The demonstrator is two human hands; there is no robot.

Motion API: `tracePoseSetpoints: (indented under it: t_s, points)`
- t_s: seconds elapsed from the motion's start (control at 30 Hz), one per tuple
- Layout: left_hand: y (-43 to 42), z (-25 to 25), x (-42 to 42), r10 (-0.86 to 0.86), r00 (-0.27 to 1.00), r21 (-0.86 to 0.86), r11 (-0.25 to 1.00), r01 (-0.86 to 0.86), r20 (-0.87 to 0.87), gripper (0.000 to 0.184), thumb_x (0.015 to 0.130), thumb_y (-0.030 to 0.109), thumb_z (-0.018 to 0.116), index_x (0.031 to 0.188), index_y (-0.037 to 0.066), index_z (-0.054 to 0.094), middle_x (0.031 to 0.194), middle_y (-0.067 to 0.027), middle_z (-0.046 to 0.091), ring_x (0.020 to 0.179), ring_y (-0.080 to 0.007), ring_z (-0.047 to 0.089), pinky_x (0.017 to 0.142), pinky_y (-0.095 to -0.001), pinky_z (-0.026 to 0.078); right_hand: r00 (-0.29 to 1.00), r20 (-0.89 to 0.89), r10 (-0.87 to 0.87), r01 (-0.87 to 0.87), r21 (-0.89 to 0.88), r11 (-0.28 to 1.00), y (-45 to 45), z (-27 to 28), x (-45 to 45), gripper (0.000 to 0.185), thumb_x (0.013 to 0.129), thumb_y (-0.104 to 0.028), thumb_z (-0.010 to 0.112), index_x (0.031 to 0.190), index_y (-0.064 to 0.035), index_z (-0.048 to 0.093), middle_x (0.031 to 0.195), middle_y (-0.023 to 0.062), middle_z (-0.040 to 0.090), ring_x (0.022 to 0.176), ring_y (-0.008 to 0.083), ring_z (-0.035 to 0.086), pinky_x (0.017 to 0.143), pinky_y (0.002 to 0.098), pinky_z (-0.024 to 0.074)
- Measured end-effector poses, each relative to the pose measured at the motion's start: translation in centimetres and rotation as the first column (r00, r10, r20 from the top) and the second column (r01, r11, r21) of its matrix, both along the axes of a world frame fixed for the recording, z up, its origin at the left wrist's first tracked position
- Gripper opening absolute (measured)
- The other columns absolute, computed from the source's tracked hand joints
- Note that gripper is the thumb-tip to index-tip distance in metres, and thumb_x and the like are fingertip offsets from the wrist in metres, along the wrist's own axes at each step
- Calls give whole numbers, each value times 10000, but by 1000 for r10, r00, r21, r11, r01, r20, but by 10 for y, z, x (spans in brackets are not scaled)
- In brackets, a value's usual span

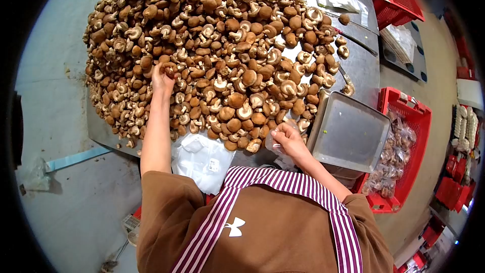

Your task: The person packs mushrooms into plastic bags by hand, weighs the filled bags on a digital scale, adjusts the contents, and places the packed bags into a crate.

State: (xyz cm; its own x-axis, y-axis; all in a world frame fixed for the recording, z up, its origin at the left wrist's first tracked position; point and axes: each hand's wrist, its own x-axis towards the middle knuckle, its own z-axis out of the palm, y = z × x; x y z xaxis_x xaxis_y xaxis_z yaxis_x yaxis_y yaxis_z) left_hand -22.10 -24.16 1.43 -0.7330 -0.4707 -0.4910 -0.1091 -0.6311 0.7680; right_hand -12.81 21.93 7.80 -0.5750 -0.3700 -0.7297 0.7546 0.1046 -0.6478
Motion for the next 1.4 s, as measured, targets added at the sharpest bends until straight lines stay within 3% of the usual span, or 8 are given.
tracePoseSetpoints:
  t_s: [0.13,0.17,0.23,0.43,0.53,0.7,0.97,1.4]
  points:
    - [32,11,-29,-191,882,-642,621,449,431,158,895,200,668,1014,97,681,878,-70,645,725,-192,619,619,-316,473,1000,-24,-11,12,16,1000,7,-2,-2,131,985,-215,573,962,-92,533,669,-21,559,491,41,410,430,201,282]
    - [33,3,-31,-142,864,-861,99,498,483,300,870,138,662,1171,140,663,1118,-107,632,869,-249,649,756,-362,514,1000,-21,-18,18,17,1000,10,-3,-1,131,985,-215,573,962,-92,533,669,-21,559,491,41,410,430,201,282]
    - [36,-4,-32,-97,705,-707,-207,676,702,447,854,125,657,1294,182,604,1296,-111,519,1099,-313,584,929,-414,490,1000,-15,-9,9,-3,1000,15,-6,-1,132,992,-223,568,947,-107,524,657,-38,519,526,42,478,428,194,297]
    - [44,16,-30,-46,692,-681,-237,693,720,476,860,166,689,1311,73,567,1277,-137,549,1125,-330,582,949,-425,478,998,-17,-63,63,-31,998,15,-1,2,142,985,-208,570,955,-84,510,643,-6,535,476,45,380,425,217,272]
    - [22,5,-24,-340,806,-690,417,592,485,326,846,254,743,1066,52,612,916,-62,640,807,-185,610,719,-320,518,998,-50,-36,33,-50,998,17,-2,4,138,987,-208,567,966,-88,502,661,-14,531,493,42,379,438,213,277]
    - [75,67,27,-445,877,-169,865,473,179,364,925,317,672,1193,77,611,941,-5,647,708,-77,565,543,-217,463,976,-211,54,-53,12,999,20,-10,12,162,963,-186,596,1048,-57,548,827,13,592,709,85,560,622,240,431]
    - [159,82,100,-518,854,-30,856,517,-48,227,896,177,696,1092,94,615,931,4,655,714,-66,573,575,-211,469,690,-650,320,-145,309,940,19,25,26,335,922,-100,585,1252,-60,548,1209,133,624,766,190,614,677,312,497]
    - [269,104,185,-751,659,-686,466,560,28,232,790,13,727,1009,-1,653,1081,-73,645,978,-145,609,832,-266,493,725,-657,206,-175,114,978,28,67,60,189,943,-131,627,1098,-27,600,724,-27,528,611,38,451,533,221,361]
